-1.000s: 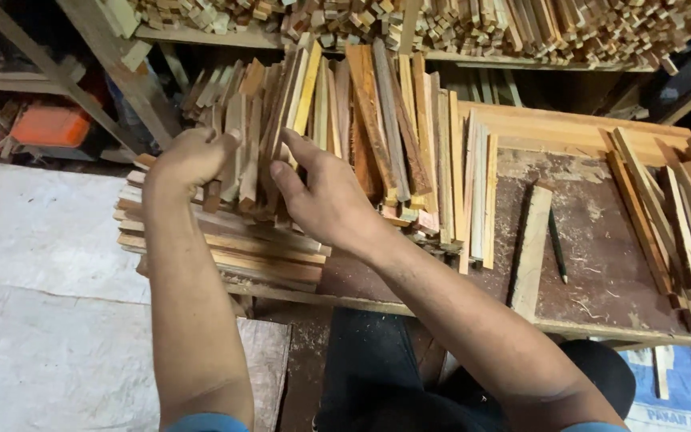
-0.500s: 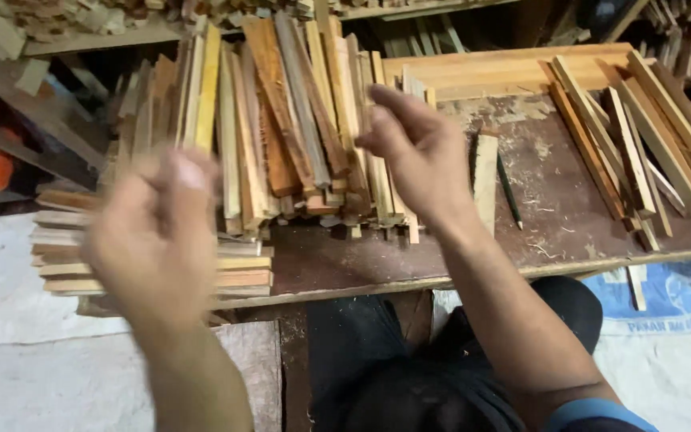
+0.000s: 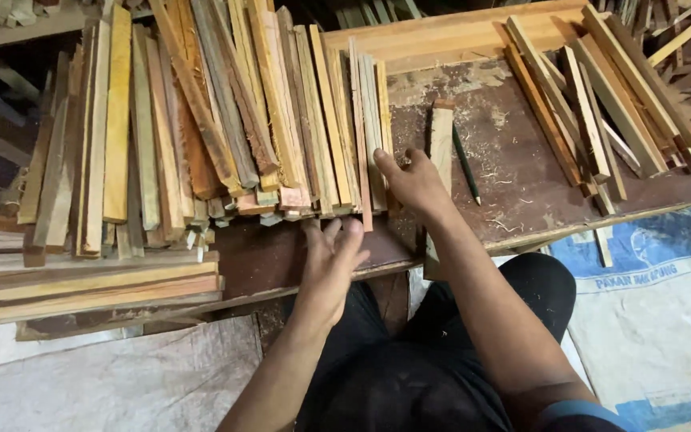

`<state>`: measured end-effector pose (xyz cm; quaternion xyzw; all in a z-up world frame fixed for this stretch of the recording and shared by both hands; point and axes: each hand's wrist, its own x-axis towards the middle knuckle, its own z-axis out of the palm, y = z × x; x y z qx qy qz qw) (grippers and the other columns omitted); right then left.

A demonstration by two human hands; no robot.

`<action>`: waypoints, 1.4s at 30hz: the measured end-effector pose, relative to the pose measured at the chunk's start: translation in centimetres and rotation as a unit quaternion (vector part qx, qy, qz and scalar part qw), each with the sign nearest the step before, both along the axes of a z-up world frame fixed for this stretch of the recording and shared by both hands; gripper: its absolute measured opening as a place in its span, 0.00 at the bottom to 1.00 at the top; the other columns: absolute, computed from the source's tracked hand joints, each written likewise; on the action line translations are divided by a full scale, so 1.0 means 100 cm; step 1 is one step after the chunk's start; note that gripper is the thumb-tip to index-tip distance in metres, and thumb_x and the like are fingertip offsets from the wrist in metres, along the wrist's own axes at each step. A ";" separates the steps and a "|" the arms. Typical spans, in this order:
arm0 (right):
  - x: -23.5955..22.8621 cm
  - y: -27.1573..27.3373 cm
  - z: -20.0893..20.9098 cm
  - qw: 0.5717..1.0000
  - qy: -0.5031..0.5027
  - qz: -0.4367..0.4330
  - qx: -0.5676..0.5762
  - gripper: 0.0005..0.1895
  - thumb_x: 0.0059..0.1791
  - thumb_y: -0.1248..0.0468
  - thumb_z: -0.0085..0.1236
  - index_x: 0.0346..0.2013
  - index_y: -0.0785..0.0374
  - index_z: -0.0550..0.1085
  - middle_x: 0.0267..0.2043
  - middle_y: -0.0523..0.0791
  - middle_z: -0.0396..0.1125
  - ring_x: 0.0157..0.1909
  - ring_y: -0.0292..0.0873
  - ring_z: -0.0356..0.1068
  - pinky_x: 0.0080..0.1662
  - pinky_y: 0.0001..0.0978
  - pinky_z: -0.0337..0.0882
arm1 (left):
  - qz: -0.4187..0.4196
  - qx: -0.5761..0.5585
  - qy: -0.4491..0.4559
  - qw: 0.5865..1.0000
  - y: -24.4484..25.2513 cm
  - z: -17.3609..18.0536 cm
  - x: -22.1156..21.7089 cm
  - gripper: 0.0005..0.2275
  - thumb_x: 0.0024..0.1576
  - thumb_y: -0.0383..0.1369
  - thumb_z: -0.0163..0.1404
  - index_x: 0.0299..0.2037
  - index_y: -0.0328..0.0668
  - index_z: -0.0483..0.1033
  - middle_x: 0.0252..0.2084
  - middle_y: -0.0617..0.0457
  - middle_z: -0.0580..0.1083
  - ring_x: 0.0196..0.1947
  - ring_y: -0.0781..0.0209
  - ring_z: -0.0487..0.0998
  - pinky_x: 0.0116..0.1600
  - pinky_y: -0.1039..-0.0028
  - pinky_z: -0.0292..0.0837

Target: Mark and sort thin wood strips for furniture production

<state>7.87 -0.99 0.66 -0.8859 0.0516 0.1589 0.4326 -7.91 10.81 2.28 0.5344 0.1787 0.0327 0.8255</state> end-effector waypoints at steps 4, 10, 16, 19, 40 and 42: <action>-0.001 0.011 0.015 0.999 0.037 0.025 0.017 0.44 0.45 0.31 0.56 0.54 0.69 0.78 0.48 0.58 0.75 0.56 0.57 0.74 0.55 0.52 0.72 | 0.044 -0.052 -0.025 0.997 -0.018 -0.001 0.015 0.44 0.62 0.41 0.53 0.72 0.20 0.30 0.72 0.16 0.28 0.73 0.16 0.34 0.68 0.29 0.41; 0.004 0.012 0.013 0.998 0.030 0.043 0.020 0.38 0.50 0.36 0.57 0.50 0.72 0.78 0.44 0.62 0.74 0.51 0.60 0.76 0.47 0.49 0.76 | 0.078 -0.001 -0.020 0.997 -0.024 -0.010 0.019 0.43 0.60 0.38 0.57 0.69 0.10 0.37 0.68 0.10 0.40 0.72 0.15 0.40 0.70 0.33 0.39; -0.006 0.007 0.055 0.992 0.086 0.058 0.077 0.47 0.50 0.37 0.57 0.65 0.76 0.64 0.56 0.70 0.66 0.60 0.66 0.69 0.55 0.59 0.74 | 0.095 -0.094 -0.002 0.991 -0.030 -0.023 0.026 0.19 0.57 0.38 0.59 0.48 0.34 0.65 0.49 0.45 0.65 0.55 0.52 0.67 0.68 0.48 0.55; -0.004 -0.001 0.051 0.991 0.097 0.062 0.074 0.48 0.48 0.38 0.63 0.60 0.81 0.66 0.51 0.69 0.68 0.57 0.66 0.70 0.58 0.62 0.70 | 0.093 -0.206 0.000 0.974 -0.027 -0.023 0.029 0.18 0.57 0.40 0.59 0.44 0.39 0.64 0.46 0.47 0.60 0.60 0.39 0.69 0.71 0.41 0.51; 0.024 -0.064 0.009 0.962 0.061 -0.011 0.265 0.28 0.43 0.51 0.73 0.41 0.74 0.74 0.24 0.48 0.65 0.23 0.41 0.71 0.21 0.26 0.71 | 0.097 -0.165 0.022 0.981 -0.092 -0.002 0.049 0.22 0.60 0.46 0.55 0.55 0.36 0.71 0.56 0.46 0.67 0.63 0.54 0.61 0.73 0.41 0.44; 0.026 -0.066 0.001 0.954 0.073 -0.026 0.291 0.29 0.41 0.53 0.75 0.41 0.75 0.74 0.24 0.48 0.67 0.22 0.42 0.72 0.21 0.30 0.73 | 0.079 -0.131 0.030 0.988 -0.094 -0.009 0.052 0.27 0.60 0.46 0.56 0.62 0.35 0.66 0.57 0.47 0.66 0.63 0.54 0.62 0.72 0.43 0.49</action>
